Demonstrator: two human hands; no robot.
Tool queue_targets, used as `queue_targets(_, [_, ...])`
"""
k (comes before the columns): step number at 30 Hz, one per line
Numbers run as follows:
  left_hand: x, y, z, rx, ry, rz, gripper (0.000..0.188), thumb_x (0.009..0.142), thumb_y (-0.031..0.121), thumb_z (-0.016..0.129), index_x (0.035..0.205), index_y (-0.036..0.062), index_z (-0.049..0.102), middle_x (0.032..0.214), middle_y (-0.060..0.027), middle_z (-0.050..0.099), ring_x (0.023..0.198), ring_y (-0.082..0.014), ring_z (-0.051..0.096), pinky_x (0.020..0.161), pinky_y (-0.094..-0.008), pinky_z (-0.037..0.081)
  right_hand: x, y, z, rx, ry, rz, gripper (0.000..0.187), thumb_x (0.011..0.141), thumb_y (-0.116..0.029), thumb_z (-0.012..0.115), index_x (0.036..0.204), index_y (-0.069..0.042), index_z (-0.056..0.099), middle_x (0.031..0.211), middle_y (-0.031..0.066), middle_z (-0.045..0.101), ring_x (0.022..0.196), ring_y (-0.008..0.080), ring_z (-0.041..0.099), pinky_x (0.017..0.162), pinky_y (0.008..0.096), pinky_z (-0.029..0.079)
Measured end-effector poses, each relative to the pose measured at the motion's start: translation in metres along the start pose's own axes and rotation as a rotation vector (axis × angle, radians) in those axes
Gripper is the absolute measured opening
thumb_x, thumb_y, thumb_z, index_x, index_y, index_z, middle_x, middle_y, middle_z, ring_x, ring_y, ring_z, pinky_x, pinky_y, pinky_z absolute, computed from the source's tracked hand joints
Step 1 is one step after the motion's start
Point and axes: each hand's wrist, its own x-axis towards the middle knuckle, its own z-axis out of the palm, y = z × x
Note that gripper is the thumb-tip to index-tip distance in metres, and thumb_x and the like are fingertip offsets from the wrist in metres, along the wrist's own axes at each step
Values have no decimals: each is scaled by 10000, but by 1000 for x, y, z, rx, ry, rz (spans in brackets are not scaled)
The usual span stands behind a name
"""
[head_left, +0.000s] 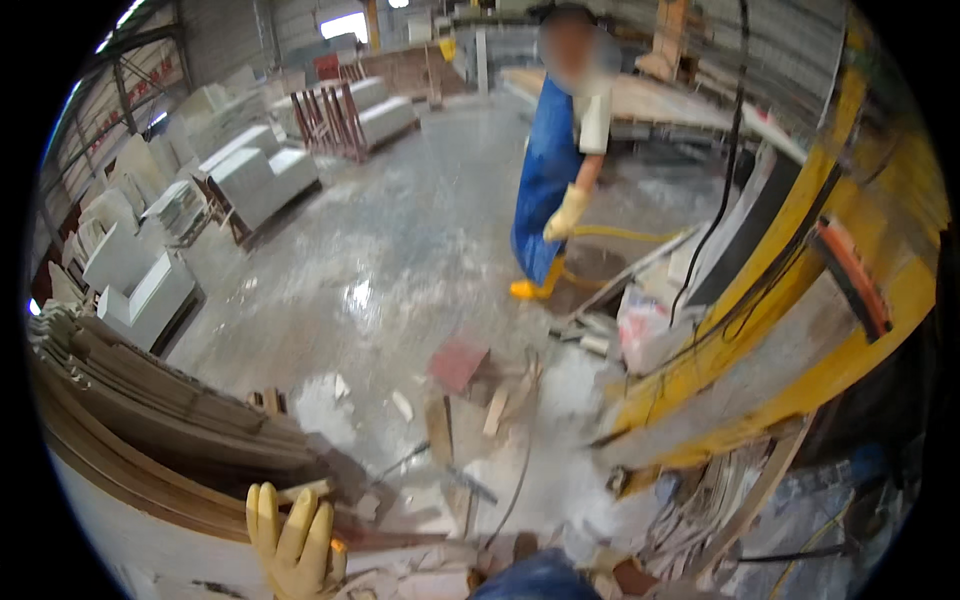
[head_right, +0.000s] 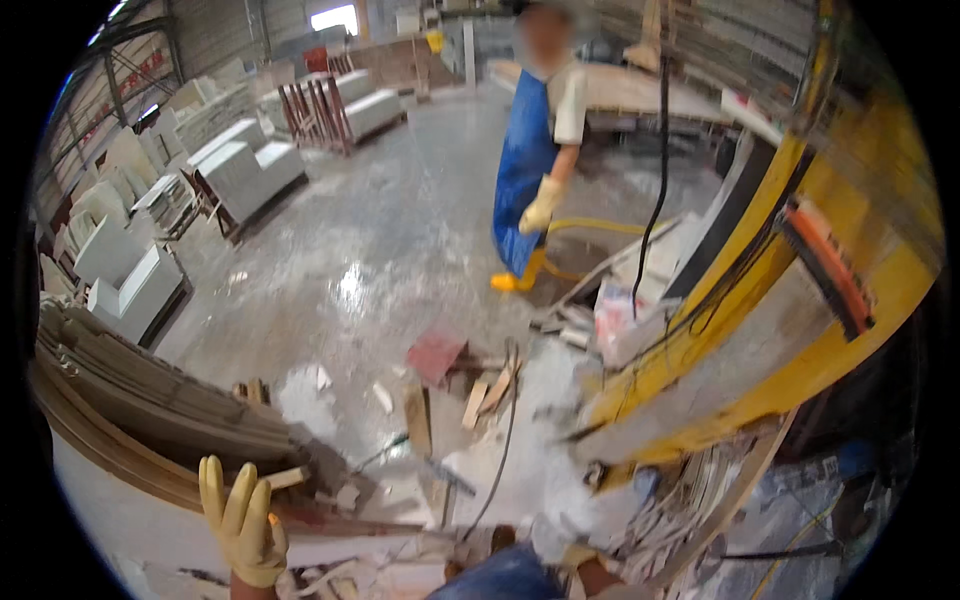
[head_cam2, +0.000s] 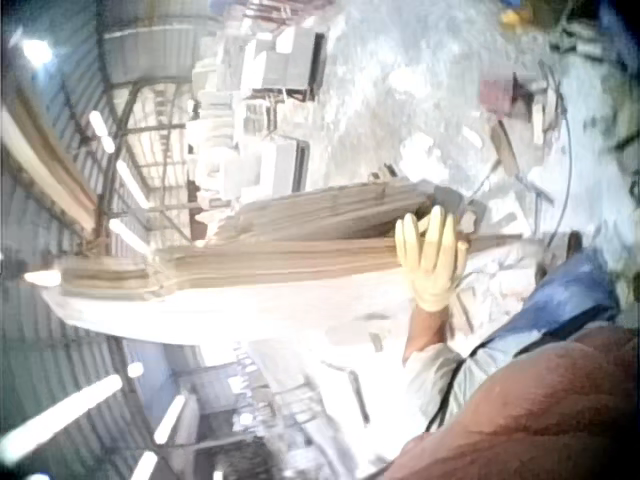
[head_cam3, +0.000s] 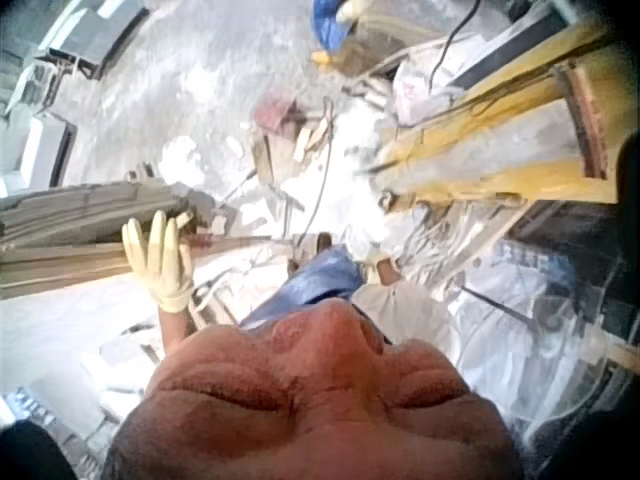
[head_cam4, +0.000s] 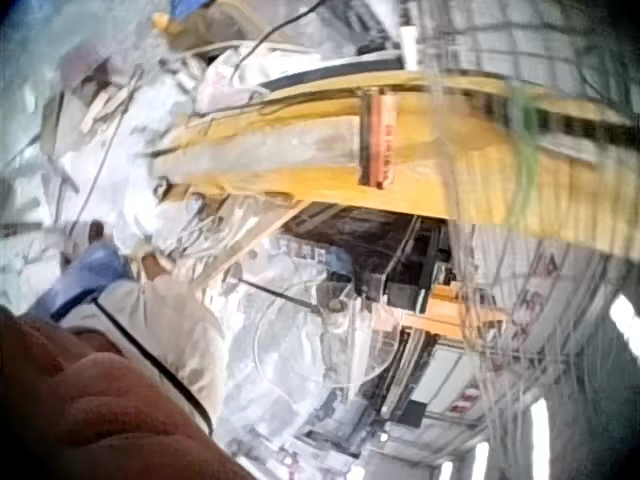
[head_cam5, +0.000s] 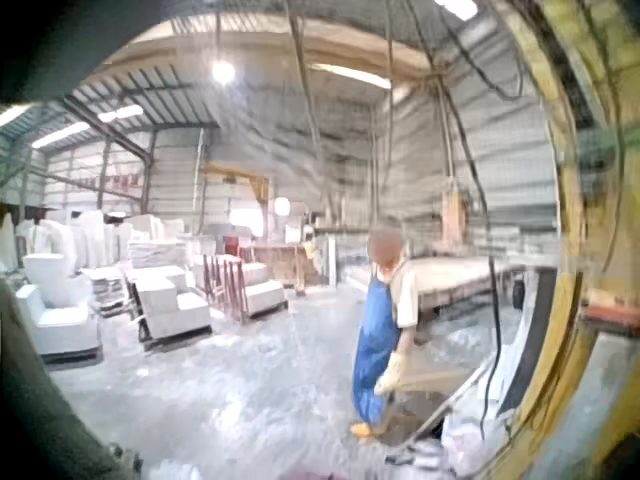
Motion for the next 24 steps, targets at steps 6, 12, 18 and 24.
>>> queue_targets(6, [10, -3, -3, -27, 77, 81, 333, 892, 106, 560, 1188, -9, 661, 1243, -172, 642, 1257, -499, 494, 1065, -648, 388, 4, -44, -16, -1, 60, 110, 949, 679, -643, 764, 1244, 96, 577, 1147, 279, 681, 1058, 360, 676, 930, 422, 507])
queue_targets(12, [6, -5, -3, 5, 60, 79, 334, 942, 171, 535, 1190, -9, 668, 1253, -163, 645, 1256, -492, 495, 1053, -651, 392, 15, -52, -27, -231, -133, 260, 873, 771, -645, 721, 1375, -35, 563, 973, 151, 757, 876, 265, 715, 848, 385, 537])
queue_targets(18, [3, 4, 4, 88, 25, -24, 305, 825, 106, 544, 1072, -46, 641, 1261, -178, 595, 1334, -532, 416, 1101, -672, 327, 18, -76, -52, -247, -41, 249, 768, 729, -687, 714, 1090, -9, 734, 1073, 206, 724, 1014, 366, 687, 891, 436, 511])
queue_targets(24, [2, 5, 1, 90, 28, -46, 327, 783, 52, 556, 1081, -47, 643, 1270, -192, 585, 1328, -560, 401, 1103, -674, 324, 9, -115, -73, -270, -56, 135, 796, 730, -664, 724, 1103, 38, 703, 1064, 297, 695, 1032, 412, 671, 908, 452, 499])
